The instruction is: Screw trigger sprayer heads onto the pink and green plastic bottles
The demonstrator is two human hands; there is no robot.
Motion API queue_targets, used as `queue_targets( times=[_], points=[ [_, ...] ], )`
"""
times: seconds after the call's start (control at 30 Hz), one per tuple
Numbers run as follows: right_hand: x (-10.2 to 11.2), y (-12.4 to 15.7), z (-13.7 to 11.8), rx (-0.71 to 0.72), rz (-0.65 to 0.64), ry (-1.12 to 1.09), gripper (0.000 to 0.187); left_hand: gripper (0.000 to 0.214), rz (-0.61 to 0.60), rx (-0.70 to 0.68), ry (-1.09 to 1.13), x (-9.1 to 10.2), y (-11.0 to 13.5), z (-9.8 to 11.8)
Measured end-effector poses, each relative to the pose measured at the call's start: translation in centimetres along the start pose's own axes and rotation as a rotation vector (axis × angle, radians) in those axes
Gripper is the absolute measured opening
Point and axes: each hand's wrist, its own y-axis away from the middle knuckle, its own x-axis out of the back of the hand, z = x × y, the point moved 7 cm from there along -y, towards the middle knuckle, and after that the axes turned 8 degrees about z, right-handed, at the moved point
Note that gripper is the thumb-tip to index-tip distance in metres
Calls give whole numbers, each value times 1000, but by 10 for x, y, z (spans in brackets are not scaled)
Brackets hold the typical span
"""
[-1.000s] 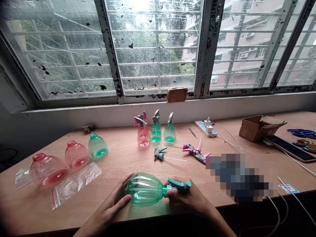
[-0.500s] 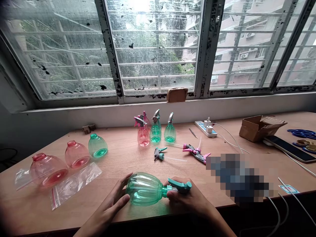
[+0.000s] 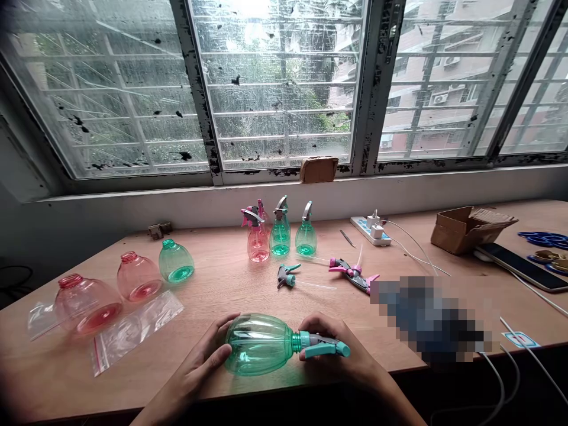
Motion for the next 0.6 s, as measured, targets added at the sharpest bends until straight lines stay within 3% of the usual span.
queue_targets(
  times=[0.23,0.4,0.6],
  points=[
    [2,0,6,-32,18,22,37,61,-107,-33,146,-10,7,2],
    [-2,2,10,-98,-28,-67,37,80,-101,-107,80,-11,8,1],
    [-4,2,5,-97,-40,-37,41,74,-121,-102,37,-12,8,7]
  ],
)
